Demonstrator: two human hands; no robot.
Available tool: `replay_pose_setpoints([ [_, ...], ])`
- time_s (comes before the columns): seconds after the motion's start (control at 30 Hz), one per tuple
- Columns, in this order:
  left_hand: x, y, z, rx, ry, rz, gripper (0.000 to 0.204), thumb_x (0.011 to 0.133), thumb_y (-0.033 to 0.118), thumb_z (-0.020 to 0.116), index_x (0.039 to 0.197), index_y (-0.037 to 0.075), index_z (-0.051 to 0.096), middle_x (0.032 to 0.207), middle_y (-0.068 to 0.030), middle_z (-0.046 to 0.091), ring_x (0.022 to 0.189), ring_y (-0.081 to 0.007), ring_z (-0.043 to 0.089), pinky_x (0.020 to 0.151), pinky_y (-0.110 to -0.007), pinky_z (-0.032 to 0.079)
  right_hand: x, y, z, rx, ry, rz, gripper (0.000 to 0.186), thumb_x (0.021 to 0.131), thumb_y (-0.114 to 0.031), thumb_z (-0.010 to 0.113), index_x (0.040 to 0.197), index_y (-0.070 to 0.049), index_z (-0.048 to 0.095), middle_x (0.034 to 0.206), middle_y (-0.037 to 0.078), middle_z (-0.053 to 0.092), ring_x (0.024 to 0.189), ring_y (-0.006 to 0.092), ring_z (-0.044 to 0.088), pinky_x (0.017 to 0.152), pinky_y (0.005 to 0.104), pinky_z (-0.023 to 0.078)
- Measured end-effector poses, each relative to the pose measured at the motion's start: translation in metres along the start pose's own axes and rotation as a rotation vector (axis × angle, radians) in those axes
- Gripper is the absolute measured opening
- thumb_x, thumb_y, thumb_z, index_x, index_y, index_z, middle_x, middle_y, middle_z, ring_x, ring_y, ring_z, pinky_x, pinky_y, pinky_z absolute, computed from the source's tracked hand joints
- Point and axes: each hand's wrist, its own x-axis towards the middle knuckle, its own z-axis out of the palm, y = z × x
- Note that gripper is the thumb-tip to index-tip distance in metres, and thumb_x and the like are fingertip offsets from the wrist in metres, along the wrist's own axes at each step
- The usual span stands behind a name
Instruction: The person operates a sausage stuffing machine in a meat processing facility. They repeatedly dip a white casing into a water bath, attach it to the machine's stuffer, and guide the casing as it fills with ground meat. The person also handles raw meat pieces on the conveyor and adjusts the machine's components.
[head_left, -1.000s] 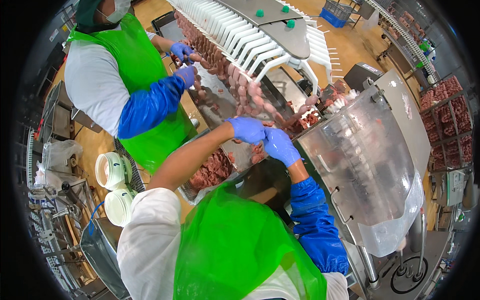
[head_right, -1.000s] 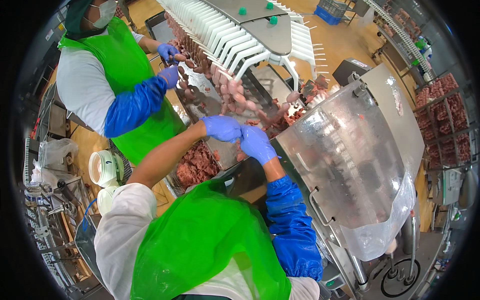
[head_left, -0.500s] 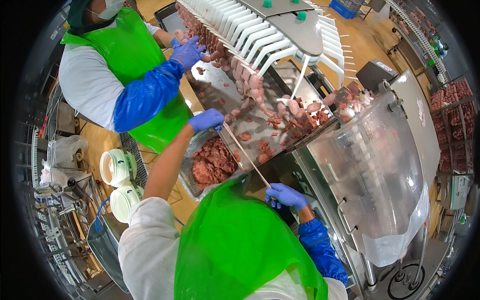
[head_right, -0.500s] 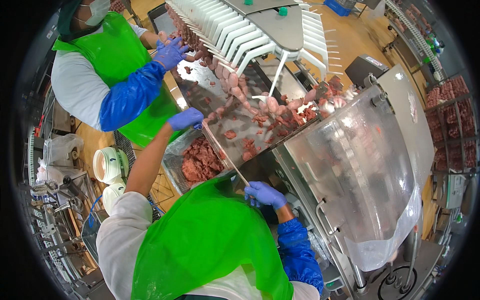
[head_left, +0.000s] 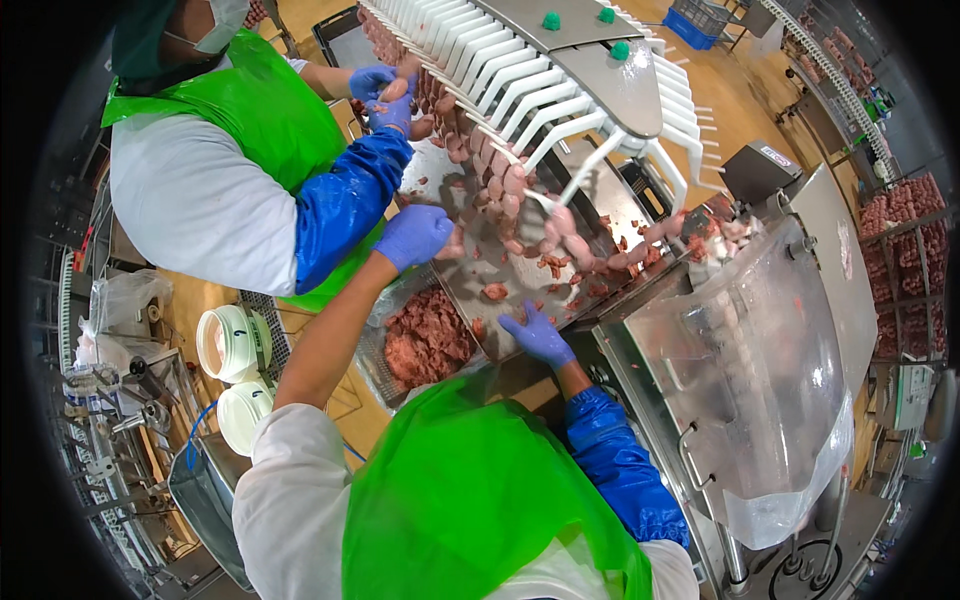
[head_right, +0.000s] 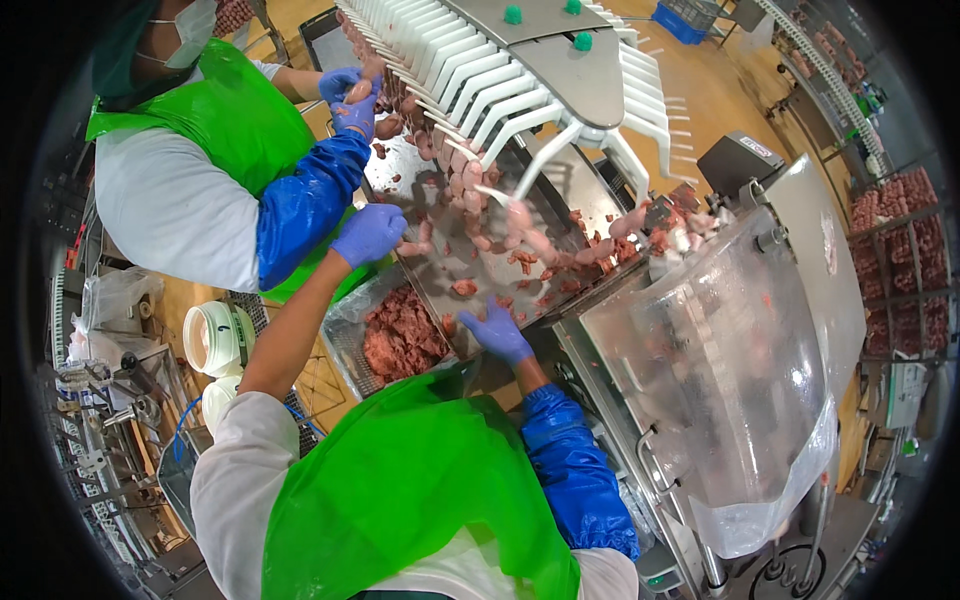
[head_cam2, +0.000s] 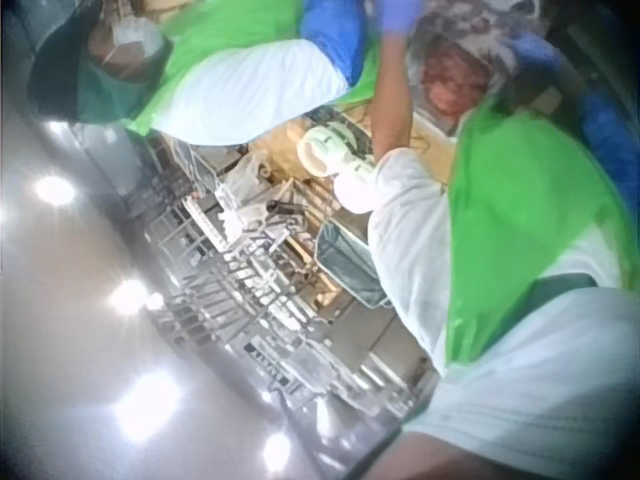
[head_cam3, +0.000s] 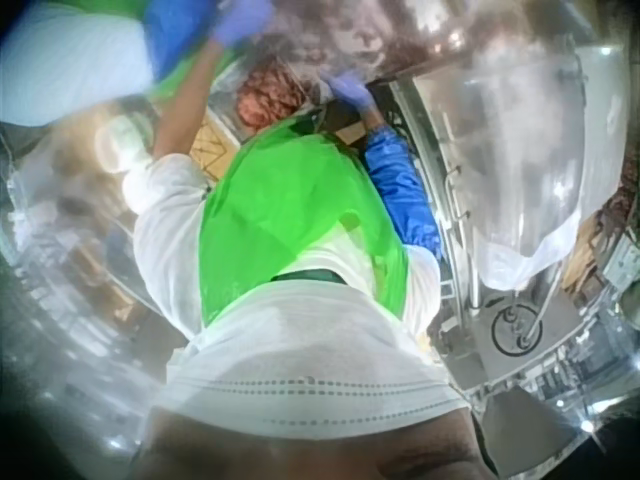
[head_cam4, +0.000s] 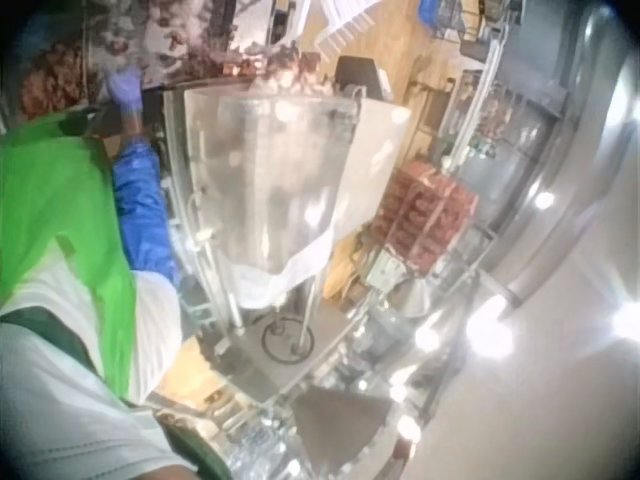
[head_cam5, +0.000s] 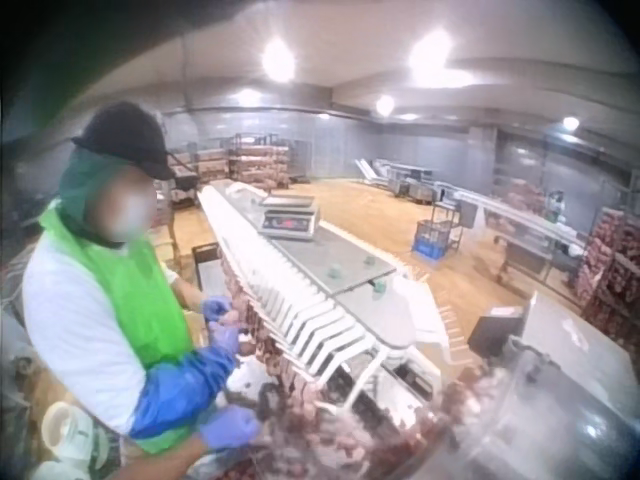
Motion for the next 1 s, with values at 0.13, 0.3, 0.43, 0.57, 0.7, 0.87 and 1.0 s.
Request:
replay_pose_setpoints([
  [0.13,0.005,0.045,-0.017,-0.403,-0.151,0.108,0.026,0.085,0.019,0.049,0.07,-0.001,0.054,0.072,-0.0214,0.057,0.07,-0.0364,0.059,0.063,-0.045,0.046,0.006,-0.121,-0.011,0.012,0.292,-0.63,0.067,0.09,-0.039,0.06,0.134,0.006,0.039,0.133,0.027,0.046,0.122,0.0384,0.047,0.105,0.0433,0.036],
  [0.3,0.04,0.057,0.005,-0.728,-0.099,-0.085,0.031,0.087,0.026,0.05,0.075,0.001,0.064,0.077,-0.0154,0.063,0.075,-0.0297,0.063,0.073,-0.04,0.047,0.04,-0.086,0.017,0.308,0.103,-0.417,0.036,0.096,-0.032,0.054,0.102,0.003,0.055,0.096,0.016,0.061,0.087,0.0266,0.059,0.078,0.0394,0.048],
  [0.43,0.045,-0.02,0.121,-0.656,0.192,-0.43,0.034,0.087,0.028,0.058,0.106,0.0,0.063,0.092,-0.0176,0.066,0.089,-0.0295,0.064,0.082,-0.04,0.049,-0.027,-0.118,0.001,0.571,-0.171,-0.121,0.038,0.099,-0.036,0.05,0.093,0.0,0.059,0.077,0.007,0.061,0.069,0.0141,0.057,0.063,0.0297,0.046],
  [0.57,0.054,-0.053,0.231,-1.331,0.234,-0.625,0.041,0.089,0.02,0.062,0.121,-0.003,0.052,0.099,-0.0131,0.066,0.086,-0.0315,0.063,0.08,-0.039,0.051,-0.042,-0.141,-0.014,0.339,-0.182,-0.145,0.042,0.099,-0.039,0.049,0.089,-0.001,0.061,0.068,0.012,0.06,0.061,0.02,0.058,0.06,0.0322,0.046],
  [0.7,0.046,0.006,0.186,-1.7,0.111,-0.447,0.029,0.092,0.012,0.057,0.119,0.001,0.054,0.096,-0.0083,0.064,0.086,-0.0233,0.062,0.078,-0.033,0.052,-0.008,-0.149,-0.034,-0.182,0.307,-0.448,0.038,0.097,-0.036,0.048,0.092,0.0,0.06,0.079,0.024,0.062,0.072,0.0395,0.062,0.063,0.0454,0.047],
  [0.87,-0.001,0.037,0.163,-0.568,0.253,-0.098,0.021,0.087,0.017,0.06,0.104,0.006,0.062,0.101,-0.0165,0.067,0.088,-0.0276,0.065,0.078,-0.036,0.052,0.059,-0.196,-0.035,-0.519,0.355,-0.459,0.033,0.096,-0.032,0.046,0.092,-0.003,0.061,0.085,0.022,0.065,0.08,0.041,0.064,0.068,0.0504,0.049],
  [1.0,-0.023,0.038,0.094,-0.572,0.213,-0.316,0.027,0.086,0.02,0.062,0.109,0.005,0.061,0.098,-0.0192,0.067,0.084,-0.0302,0.066,0.074,-0.039,0.051,0.1,-0.184,-0.03,-0.797,0.077,-0.322,0.036,0.096,-0.032,0.04,0.107,-0.008,0.065,0.091,0.023,0.066,0.083,0.0411,0.064,0.074,0.0521,0.05],
])
